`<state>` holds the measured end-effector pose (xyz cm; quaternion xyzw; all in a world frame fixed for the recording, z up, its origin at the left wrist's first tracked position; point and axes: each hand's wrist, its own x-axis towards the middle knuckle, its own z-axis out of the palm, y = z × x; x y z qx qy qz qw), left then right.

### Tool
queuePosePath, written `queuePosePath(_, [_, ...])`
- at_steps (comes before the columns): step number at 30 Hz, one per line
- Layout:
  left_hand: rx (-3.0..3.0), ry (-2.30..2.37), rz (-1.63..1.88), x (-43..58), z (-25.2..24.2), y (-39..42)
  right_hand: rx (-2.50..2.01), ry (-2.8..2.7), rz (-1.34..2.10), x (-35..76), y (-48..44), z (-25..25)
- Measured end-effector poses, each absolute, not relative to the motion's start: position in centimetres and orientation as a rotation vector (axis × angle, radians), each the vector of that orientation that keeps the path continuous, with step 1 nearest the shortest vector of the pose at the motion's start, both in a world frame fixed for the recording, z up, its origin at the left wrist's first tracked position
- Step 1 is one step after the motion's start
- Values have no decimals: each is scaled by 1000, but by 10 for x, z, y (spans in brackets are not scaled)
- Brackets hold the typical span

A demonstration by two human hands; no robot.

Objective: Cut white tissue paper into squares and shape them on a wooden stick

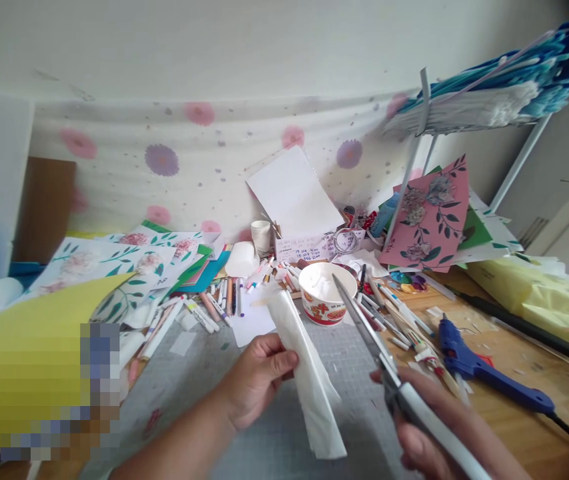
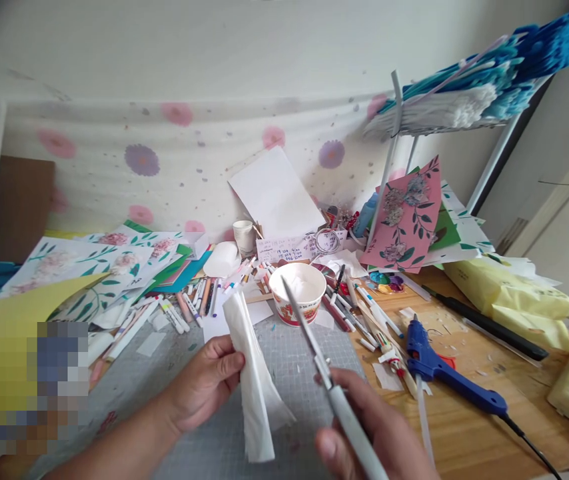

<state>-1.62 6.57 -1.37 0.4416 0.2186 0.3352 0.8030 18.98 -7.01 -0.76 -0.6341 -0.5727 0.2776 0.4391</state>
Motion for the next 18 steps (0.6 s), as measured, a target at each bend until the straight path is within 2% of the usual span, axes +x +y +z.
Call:
queuePosePath(6, [862,448,739,-19,-10,72,-2179,-1940,324,217,-60,-13])
queuePosePath(12, [897,421,675,-20,-8,68,-2141,-2104,289,204,-53,-17])
queuePosePath(18, [1070,452,602,-20,-7,64,-2004,-2122,229,210,-40,10])
